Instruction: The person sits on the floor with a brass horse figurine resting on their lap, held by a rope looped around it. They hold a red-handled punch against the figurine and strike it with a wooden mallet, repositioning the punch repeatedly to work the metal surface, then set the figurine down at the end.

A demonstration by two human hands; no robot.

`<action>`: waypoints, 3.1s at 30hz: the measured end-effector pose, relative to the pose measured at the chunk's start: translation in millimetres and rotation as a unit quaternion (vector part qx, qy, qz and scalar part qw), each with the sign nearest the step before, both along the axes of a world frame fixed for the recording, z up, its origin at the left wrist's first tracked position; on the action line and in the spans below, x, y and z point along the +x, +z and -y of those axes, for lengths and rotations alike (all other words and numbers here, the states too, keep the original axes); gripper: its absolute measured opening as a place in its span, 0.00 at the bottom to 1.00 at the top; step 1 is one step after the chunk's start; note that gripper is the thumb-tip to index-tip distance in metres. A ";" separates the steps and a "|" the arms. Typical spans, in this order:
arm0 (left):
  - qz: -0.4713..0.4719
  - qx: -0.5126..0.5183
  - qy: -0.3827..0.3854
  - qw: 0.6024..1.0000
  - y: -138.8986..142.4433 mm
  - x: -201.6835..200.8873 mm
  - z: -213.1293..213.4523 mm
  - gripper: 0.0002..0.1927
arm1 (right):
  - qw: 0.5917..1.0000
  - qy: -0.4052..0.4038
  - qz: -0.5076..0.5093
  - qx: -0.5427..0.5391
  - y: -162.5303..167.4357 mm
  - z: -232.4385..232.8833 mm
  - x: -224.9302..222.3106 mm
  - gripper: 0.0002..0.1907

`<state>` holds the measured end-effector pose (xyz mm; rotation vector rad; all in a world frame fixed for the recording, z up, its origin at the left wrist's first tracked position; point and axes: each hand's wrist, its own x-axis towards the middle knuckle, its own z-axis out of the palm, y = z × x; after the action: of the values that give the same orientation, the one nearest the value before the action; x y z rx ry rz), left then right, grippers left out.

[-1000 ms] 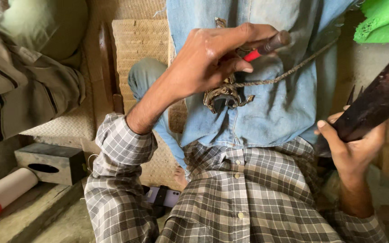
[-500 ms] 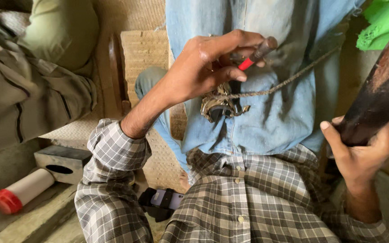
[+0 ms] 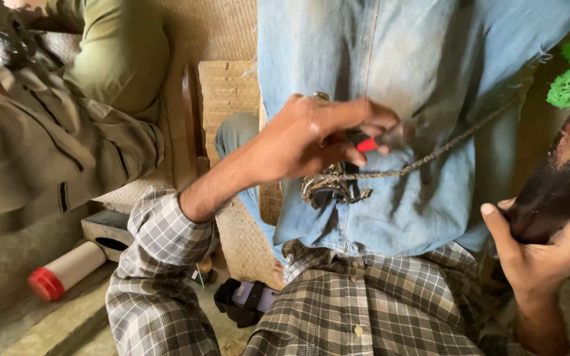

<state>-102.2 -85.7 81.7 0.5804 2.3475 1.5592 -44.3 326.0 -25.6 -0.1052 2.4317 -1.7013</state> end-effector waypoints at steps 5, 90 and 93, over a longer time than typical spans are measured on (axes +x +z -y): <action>-0.016 0.008 -0.018 1.000 -4.8 -5.3 -2.9 0.19 | 0.998 0.041 -0.012 0.050 3.6 0.7 -9.9 0.23; -0.061 -0.029 -0.026 0.997 1.4 14.2 -3.5 0.24 | 0.997 0.001 -0.073 -0.005 -40.7 -0.7 39.3 0.37; -0.197 -0.045 -0.048 0.978 -2.9 14.4 -2.0 0.29 | 0.997 0.007 -0.070 -0.029 -33.2 -0.2 53.3 0.41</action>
<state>-87.8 -83.7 78.8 1.0463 2.6049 1.3903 8.9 326.2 -58.8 -0.2566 2.4724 -1.8156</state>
